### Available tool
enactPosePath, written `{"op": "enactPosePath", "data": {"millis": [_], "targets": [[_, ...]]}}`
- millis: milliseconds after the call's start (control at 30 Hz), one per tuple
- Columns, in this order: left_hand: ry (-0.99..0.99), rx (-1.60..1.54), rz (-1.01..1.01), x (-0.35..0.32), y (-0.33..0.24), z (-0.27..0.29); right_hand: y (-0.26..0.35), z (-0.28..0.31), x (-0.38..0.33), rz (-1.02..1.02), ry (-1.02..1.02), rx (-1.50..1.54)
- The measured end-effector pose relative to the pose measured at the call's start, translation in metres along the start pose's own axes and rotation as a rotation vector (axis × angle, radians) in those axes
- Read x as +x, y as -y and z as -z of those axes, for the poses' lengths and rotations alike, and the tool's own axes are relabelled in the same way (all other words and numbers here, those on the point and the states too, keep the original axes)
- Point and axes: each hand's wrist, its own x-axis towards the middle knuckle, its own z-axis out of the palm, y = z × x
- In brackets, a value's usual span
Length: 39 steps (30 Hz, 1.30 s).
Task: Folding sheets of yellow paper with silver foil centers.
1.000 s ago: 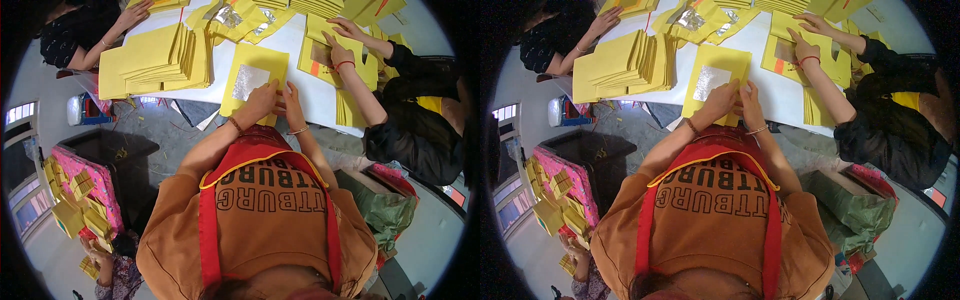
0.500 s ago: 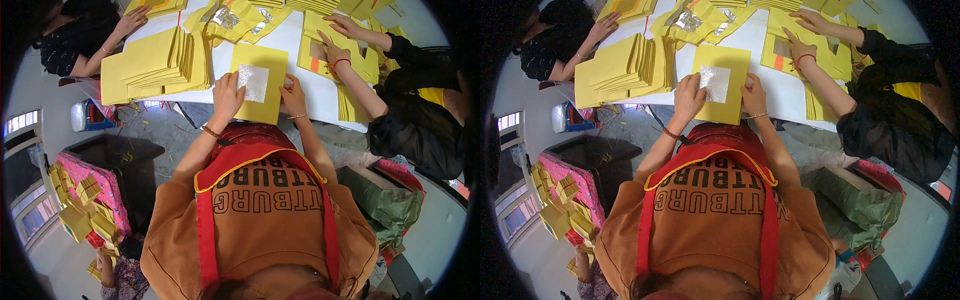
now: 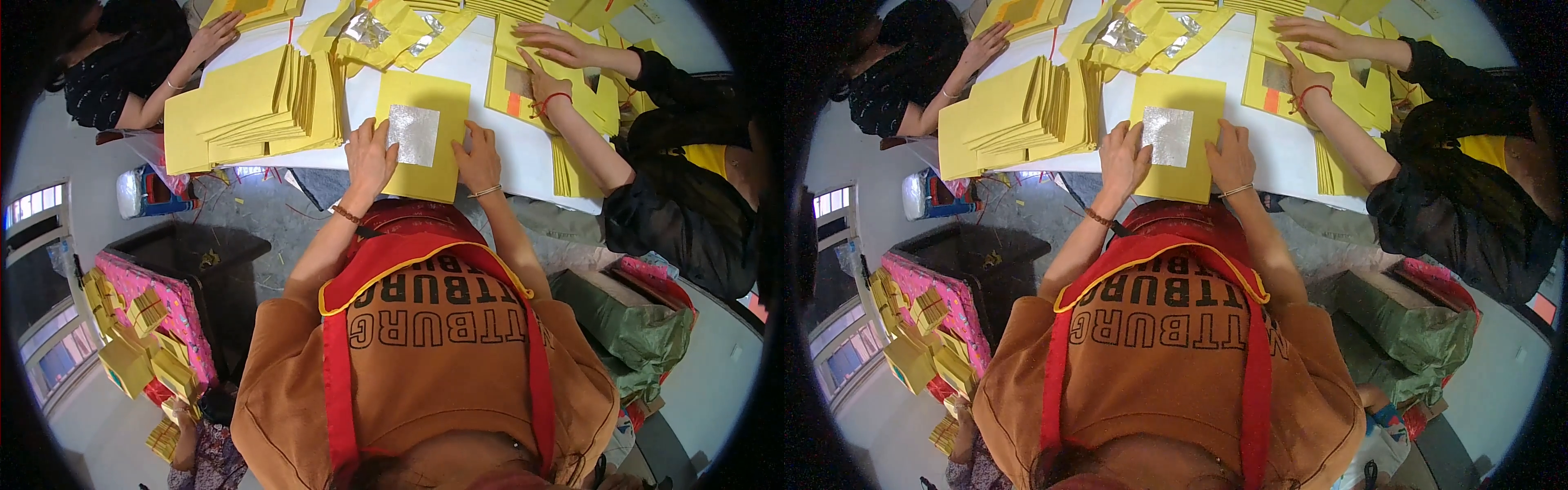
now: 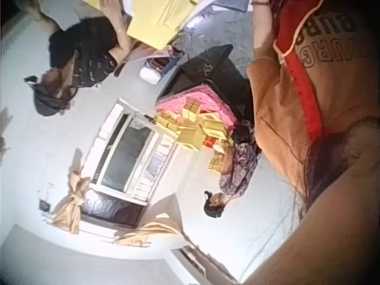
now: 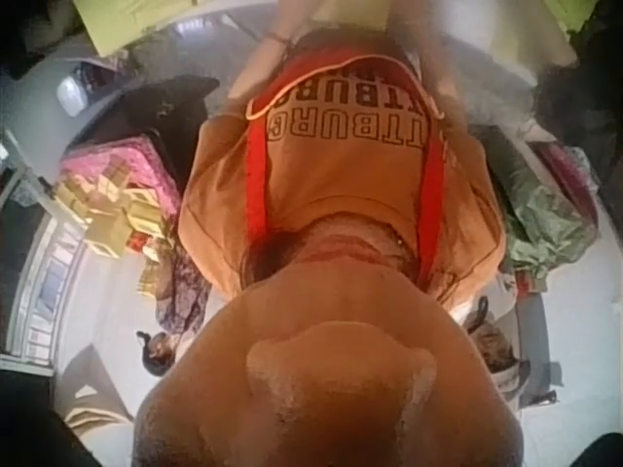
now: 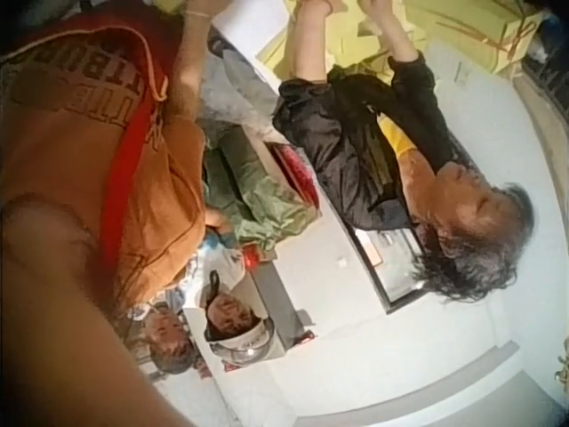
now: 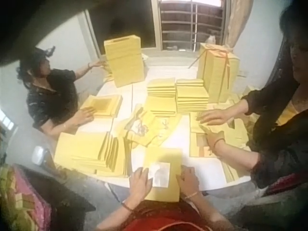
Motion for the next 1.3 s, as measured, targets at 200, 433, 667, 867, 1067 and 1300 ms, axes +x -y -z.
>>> {"op": "enactPosePath", "data": {"millis": [200, 433, 667, 867, 1067, 1300], "targets": [[-0.08, -0.381, 0.376, -0.041, 0.005, 0.026, 0.001, 0.007, 0.055, 0.448, -0.103, -0.211], [0.114, -1.661, 1.236, -0.111, 0.001, -0.002, -0.011, -0.017, 0.123, 0.733, 0.044, -0.349], [-0.231, -1.859, 1.04, -0.084, -0.027, -0.03, -0.005, -0.021, 0.109, 0.756, 0.084, -0.454], [-0.415, -1.903, 1.051, -0.082, -0.03, -0.048, -0.007, -0.026, 0.093, 0.749, 0.008, -0.41], [-0.528, -1.765, 0.947, -0.08, -0.027, -0.049, -0.012, -0.023, 0.098, 0.675, 0.063, -0.329], [-0.392, -1.544, 0.694, -0.072, -0.01, -0.012, 0.011, 0.004, 0.103, 0.146, 0.714, 0.703]]}}
